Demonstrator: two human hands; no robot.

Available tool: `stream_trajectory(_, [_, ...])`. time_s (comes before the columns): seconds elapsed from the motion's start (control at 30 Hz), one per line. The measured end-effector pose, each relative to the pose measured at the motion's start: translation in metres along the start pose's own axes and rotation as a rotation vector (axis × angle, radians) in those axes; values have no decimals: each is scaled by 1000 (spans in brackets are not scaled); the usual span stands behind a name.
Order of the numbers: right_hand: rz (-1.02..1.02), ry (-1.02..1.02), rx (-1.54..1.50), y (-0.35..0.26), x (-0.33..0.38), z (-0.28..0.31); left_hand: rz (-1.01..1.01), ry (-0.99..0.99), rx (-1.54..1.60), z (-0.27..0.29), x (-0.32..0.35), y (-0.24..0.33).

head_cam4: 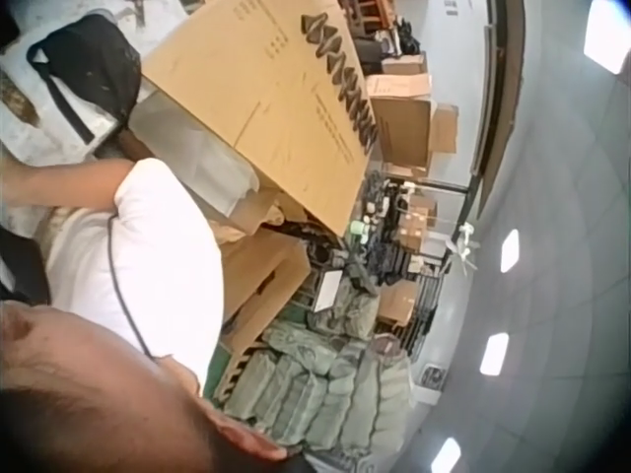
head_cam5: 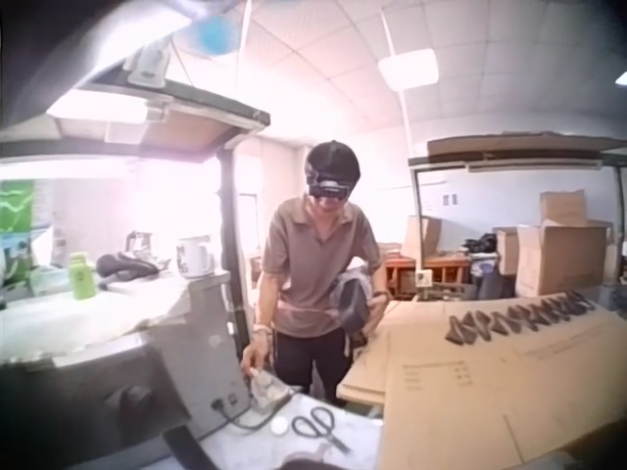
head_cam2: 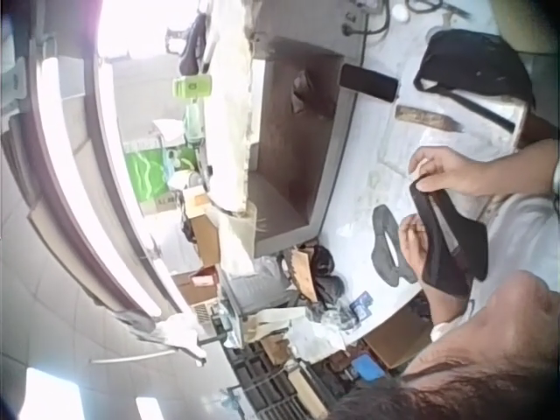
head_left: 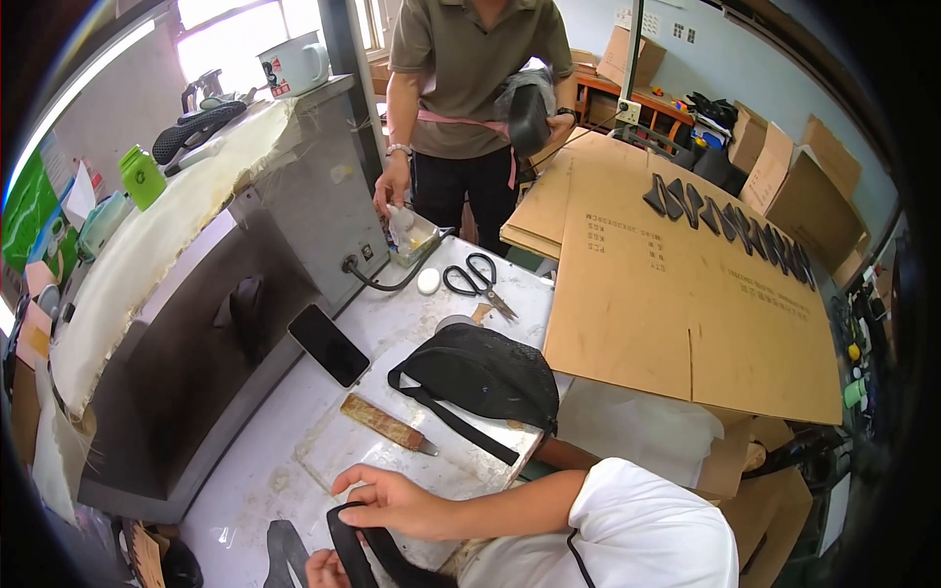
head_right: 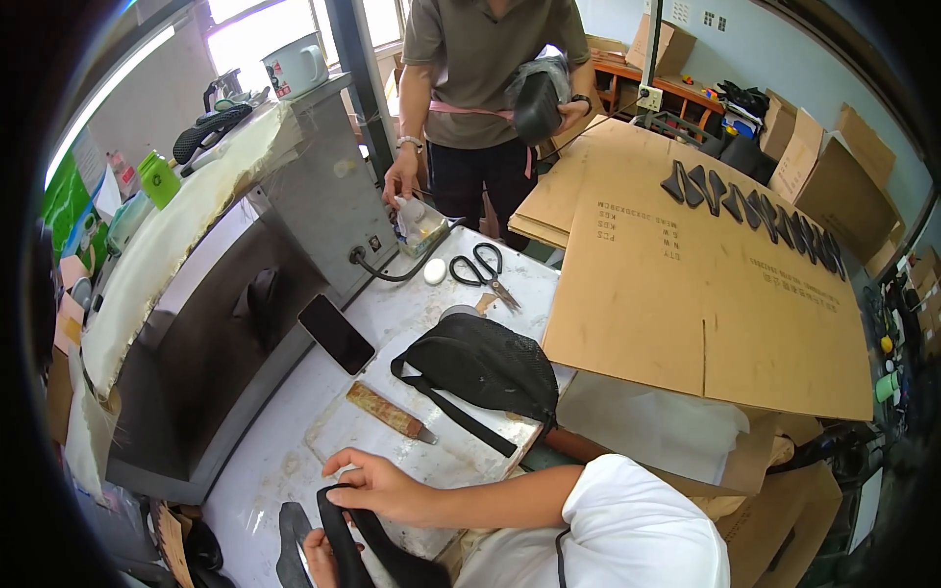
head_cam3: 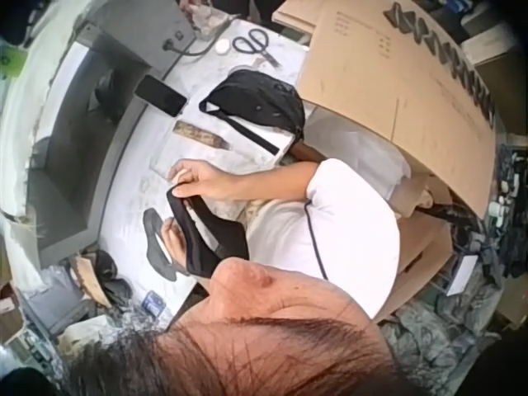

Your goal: The recorder is manually fitting and adjusting black covers onto bicycle saddle frames at a workstation.

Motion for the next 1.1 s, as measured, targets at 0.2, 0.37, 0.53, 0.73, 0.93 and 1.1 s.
stream_trajectory(0.2, [118,-164,527,-1,6,-29,65,-64,-271,-18,-10,10])
stream_trajectory(0.37, [138,-143,592,-5,11,-20,82,-51,-217,-38,-12,16])
stream_trajectory(0.53, [92,-181,398,2,13,-21,125,18,47,-33,-4,10])
stream_trajectory(0.73, [63,-201,143,-5,17,-28,88,41,51,-41,-10,16])
stream_trajectory(0.93, [119,-194,66,2,10,-26,64,-146,38,-33,-29,-25])
stream_trajectory(1.1, [425,-96,767,-59,38,-31,444,-12,509,-64,-9,-20])
Point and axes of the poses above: each hand's wrist, its own x-axis away from the middle knuckle, its own z-axis out of the back of the hand, y = z × x, the point moved 9 cm from there along -x, towards the middle knuckle, and after that the axes turned 4 degrees about x, right-handed, at the moved point
